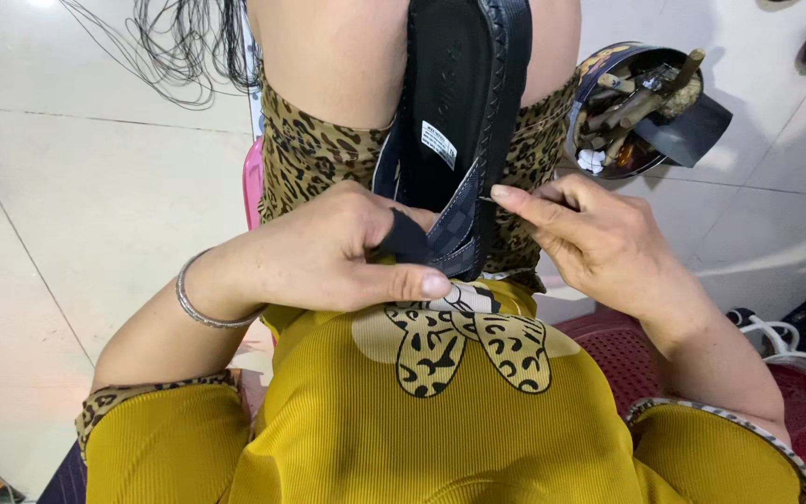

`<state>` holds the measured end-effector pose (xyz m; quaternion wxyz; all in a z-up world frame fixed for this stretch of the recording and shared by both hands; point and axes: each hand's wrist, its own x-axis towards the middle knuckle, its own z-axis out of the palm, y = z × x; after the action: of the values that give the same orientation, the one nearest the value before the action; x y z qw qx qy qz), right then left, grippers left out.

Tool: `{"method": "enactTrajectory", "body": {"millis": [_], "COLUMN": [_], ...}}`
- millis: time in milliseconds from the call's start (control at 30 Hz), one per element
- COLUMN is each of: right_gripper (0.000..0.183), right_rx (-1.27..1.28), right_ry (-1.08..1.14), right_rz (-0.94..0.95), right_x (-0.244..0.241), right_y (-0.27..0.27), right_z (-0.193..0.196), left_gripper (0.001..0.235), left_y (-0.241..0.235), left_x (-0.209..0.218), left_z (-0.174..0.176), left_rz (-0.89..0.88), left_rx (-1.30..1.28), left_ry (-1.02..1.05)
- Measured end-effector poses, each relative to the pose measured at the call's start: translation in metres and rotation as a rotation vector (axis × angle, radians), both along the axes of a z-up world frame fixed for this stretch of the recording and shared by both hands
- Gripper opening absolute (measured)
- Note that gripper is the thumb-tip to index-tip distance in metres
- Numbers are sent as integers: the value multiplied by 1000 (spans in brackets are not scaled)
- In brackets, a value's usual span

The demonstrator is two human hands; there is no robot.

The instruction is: The person sits on a low stool and sews a black slip-on shoe held between their legs. They use a needle and thread to stitch the shoe's upper, repeatedly pulling the thread through the material.

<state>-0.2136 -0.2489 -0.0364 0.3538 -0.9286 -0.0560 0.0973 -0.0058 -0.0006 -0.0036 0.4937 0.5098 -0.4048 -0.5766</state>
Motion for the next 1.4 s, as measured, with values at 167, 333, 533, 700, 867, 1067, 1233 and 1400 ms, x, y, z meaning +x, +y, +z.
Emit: {"method": "enactTrajectory", "body": {"millis": [167,333,533,700,867,1067,1233,1400], "right_gripper": [52,62,27,12,24,29,31,39], "right_rx": [-38,-577,-289,-255,-193,-404,-294,-202], "right_ry": [97,183,35,109,11,-42,-89,-247], "right_rz": [-9,176,233,197,72,9,-12,-107], "right_x": [6,12,42,55,43,38,28,32], "right_y": [-2,1,-6,15,10,25,25,36], "right_z": [12,34,25,18,15,22,9,7], "left_gripper": [45,69,75,74,60,38,12,17], "left_y": [5,4,-4,0,-3,20,-3,-15], "left_x": [-9,-28,-53,-50,5,20,-1,1], "left_z": [-5,-22,-37,-38,-3,-18,-36,-19], "left_rz": [43,-43,-44,10,-174,222,195,190], "left_rx": [-84,-275,-236,-300,-210,-79,-309,47], "left_ry": [71,-153,-274,-266,-148,-867,533,-497]}}
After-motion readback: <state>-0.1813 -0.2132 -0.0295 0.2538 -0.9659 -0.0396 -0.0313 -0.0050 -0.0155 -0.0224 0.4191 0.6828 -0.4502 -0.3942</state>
